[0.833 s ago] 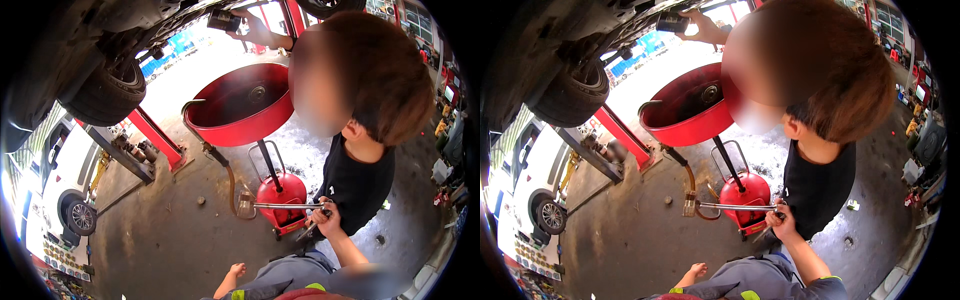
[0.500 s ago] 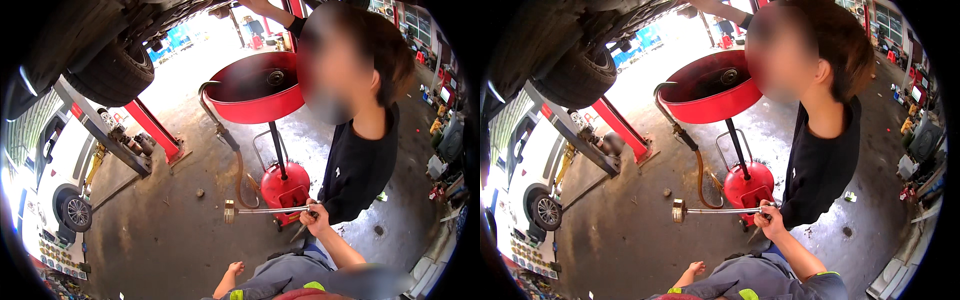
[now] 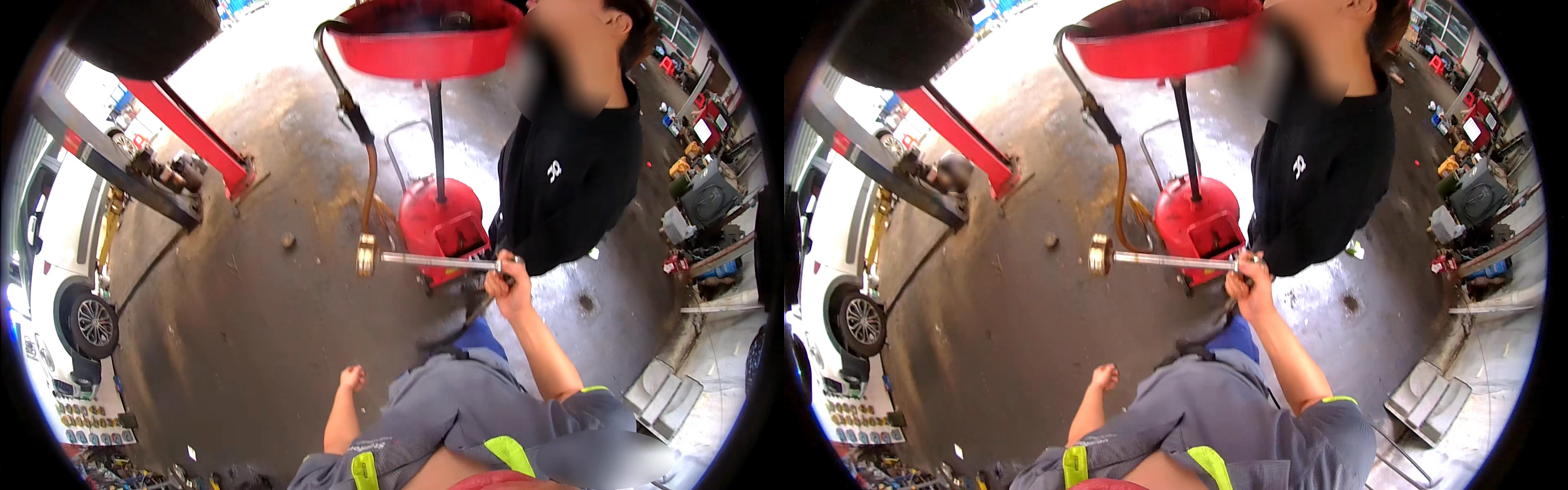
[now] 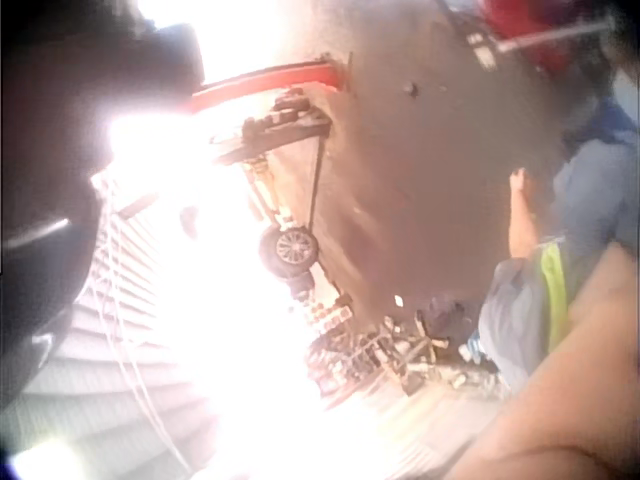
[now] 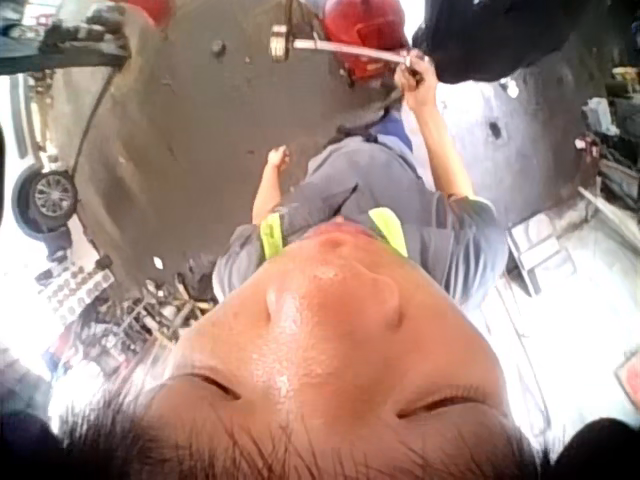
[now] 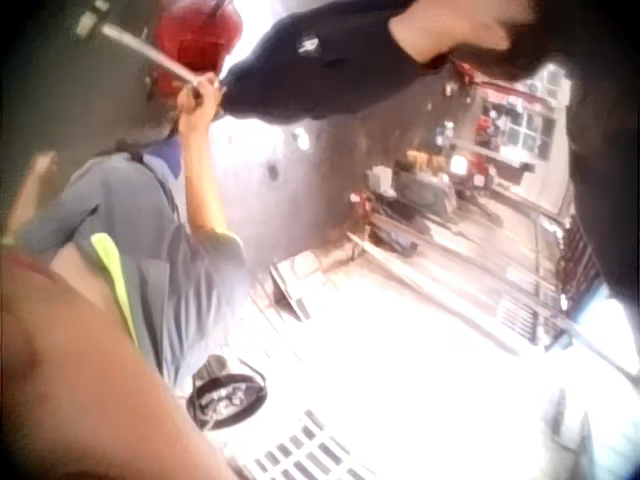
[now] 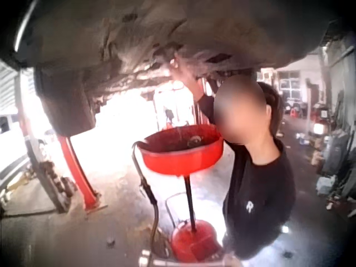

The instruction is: The person removes an oil filter from a vehicle using a wrench and places it into a red oil drain pan. They then use the wrench to work on the drain plug underneath the vehicle while oil drains into the pan.

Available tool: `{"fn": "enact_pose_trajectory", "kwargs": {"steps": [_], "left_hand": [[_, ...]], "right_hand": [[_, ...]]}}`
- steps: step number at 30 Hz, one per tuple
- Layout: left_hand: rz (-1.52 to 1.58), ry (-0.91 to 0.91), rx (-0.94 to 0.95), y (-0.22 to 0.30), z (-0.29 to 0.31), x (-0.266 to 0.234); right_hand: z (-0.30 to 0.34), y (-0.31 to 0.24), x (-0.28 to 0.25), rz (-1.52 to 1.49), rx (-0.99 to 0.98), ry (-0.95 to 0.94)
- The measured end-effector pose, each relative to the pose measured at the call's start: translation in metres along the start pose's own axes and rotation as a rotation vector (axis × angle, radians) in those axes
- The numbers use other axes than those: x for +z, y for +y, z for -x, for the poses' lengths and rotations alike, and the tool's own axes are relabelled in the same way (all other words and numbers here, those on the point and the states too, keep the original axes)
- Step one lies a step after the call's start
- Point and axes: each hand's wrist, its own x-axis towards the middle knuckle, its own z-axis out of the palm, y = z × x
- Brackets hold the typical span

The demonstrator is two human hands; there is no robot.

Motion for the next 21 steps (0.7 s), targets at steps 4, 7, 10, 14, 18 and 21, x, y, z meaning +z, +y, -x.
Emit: {"fn": "enact_pose_trajectory", "kwargs": {"steps": [4, 7, 10, 14, 18, 21], "left_hand": [[0.033, 0.020, -0.106, -0.015, 0.002, -0.003], [0.022, -0.020, -0.166, -0.029, 0.003, -0.010], [0.016, -0.009, -0.198, -0.037, 0.012, -0.007], [-0.025, 0.005, -0.236, -0.046, 0.016, -0.011], [-0.055, -0.022, -0.251, -0.048, 0.013, -0.013], [-0.096, -0.025, -0.250, -0.047, 0.010, -0.010]], "right_hand": [[-0.002, 0.009, -0.008, 0.312, -0.060, 0.050], [-0.004, 0.023, -0.015, 0.589, -0.038, 0.192], [-0.006, 0.047, -0.031, 0.968, -0.169, 0.204], [0.000, 0.064, -0.052, 1.251, -0.076, 0.270], [0.008, 0.068, -0.067, 1.489, 0.032, 0.310], [0.016, 0.069, -0.088, 1.646, 0.119, 0.314]]}}
